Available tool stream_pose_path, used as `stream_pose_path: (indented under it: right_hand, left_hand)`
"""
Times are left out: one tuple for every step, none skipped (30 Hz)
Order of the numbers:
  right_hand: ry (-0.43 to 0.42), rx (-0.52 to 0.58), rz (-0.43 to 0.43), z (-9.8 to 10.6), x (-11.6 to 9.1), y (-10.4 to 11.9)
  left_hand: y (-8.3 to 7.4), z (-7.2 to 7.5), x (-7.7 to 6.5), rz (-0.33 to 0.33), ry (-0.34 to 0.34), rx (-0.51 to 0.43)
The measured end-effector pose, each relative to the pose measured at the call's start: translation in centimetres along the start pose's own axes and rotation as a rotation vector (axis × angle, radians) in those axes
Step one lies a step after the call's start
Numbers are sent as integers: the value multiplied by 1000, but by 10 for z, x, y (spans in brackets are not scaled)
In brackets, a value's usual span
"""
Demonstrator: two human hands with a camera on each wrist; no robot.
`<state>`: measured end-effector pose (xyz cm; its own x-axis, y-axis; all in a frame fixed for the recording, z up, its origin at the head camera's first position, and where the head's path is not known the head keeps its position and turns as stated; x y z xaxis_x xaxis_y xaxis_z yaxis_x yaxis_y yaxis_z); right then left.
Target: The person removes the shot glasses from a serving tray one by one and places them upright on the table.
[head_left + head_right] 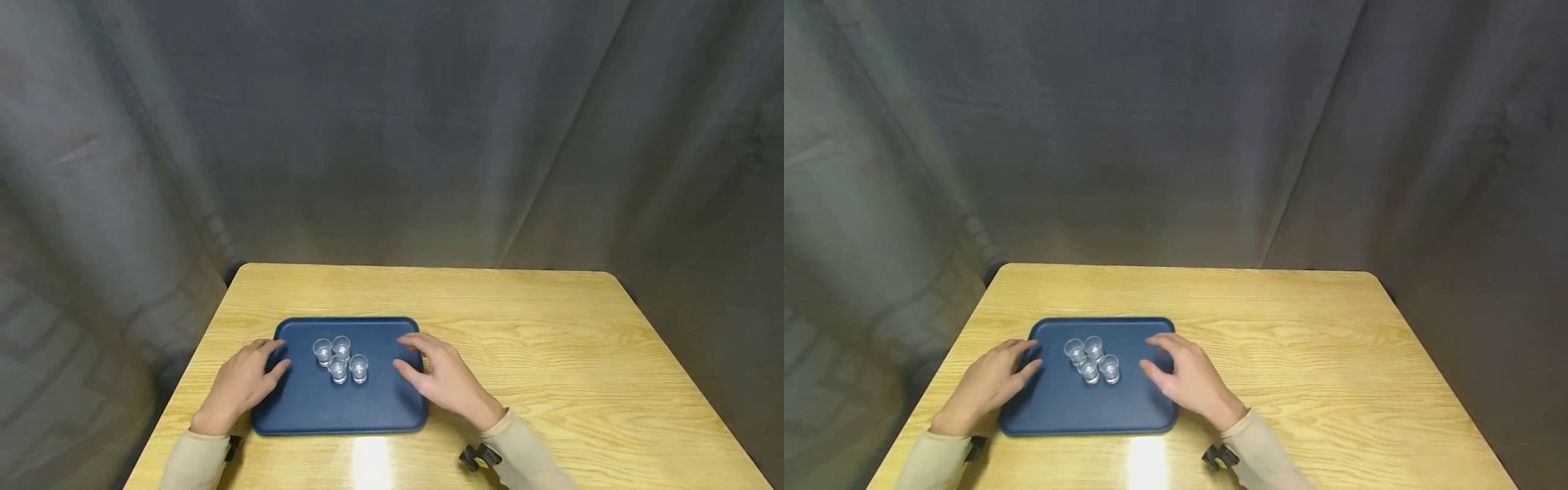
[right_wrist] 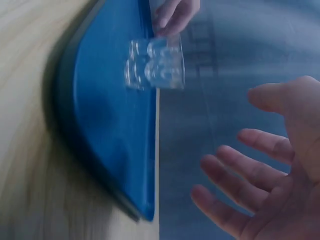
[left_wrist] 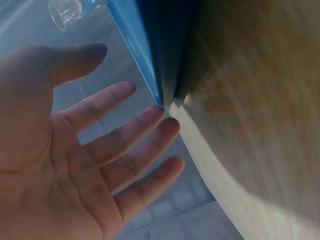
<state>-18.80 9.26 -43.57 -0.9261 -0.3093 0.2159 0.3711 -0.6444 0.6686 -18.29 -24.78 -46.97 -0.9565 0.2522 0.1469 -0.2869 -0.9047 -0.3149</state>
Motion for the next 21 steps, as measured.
stream_pose_path:
  right_hand:
    - [22, 15, -5, -4, 3, 1]
    - [43, 31, -15, -9, 5, 2]
    - [64, 48, -27, -13, 7, 3]
    - [82, 66, -36, -17, 10, 3]
    - [97, 79, -45, -21, 12, 3]
    - [110, 94, -54, -25, 14, 3]
    - [120, 105, -62, -28, 16, 3]
    - [127, 112, -61, -32, 17, 4]
    - [131, 113, -56, -35, 19, 4]
    - [136, 110, -47, -38, 21, 6]
    - [138, 103, -37, -42, 23, 7]
    - [140, 98, -27, -44, 25, 9]
    - [137, 93, -13, -47, 26, 10]
    - [135, 86, -4, -49, 28, 12]
    - [133, 82, 2, -51, 30, 13]
    - [131, 84, 7, -53, 31, 15]
    - [132, 88, 8, -54, 33, 16]
    - [134, 95, 6, -56, 34, 18]
    - [140, 101, 3, -57, 36, 19]
    - [148, 105, -3, -58, 37, 19]
    - [156, 107, -6, -60, 38, 20]
  left_hand:
    - [0, -1, 0, 6, 1, -3]
    - [0, -1, 0, 10, 1, -6]
    - [1, -2, 0, 15, -1, -8]
    - [1, -2, 0, 15, -5, -7]
    - [1, -2, -1, 13, -10, -3]
    - [2, -2, -1, 12, -18, 2]
    - [3, -2, -1, 10, -30, 10]
    - [3, -2, -2, 11, -42, 20]
    - [5, -2, -3, 14, -52, 29]
    - [6, -2, -4, 21, -58, 38]
    - [8, -2, -5, 28, -63, 46]
    - [9, -2, -6, 39, -66, 51]
    - [10, -3, -6, 46, -64, 55]
    - [11, -4, -7, 52, -56, 55]
    - [12, -4, -7, 56, -47, 52]
    - [12, -5, -7, 58, -40, 49]
    - [13, -5, -7, 59, -35, 46]
    - [13, -6, -6, 58, -31, 42]
    - [13, -6, -5, 56, -30, 39]
    - [13, -6, -4, 52, -31, 38]
    - [13, -6, -3, 51, -33, 37]
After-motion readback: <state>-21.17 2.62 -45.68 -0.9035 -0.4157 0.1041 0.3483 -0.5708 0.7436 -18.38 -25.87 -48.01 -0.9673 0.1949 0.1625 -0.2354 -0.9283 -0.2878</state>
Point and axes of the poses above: each hand's wrist, its own x-axis towards the middle knuckle, its own z-axis out of the back of the hand, y = z × x, the point moved 6 cm from there along x, towards the middle knuckle, and after that the axes turned 10 degrees about -z, right-handed, at the moved point
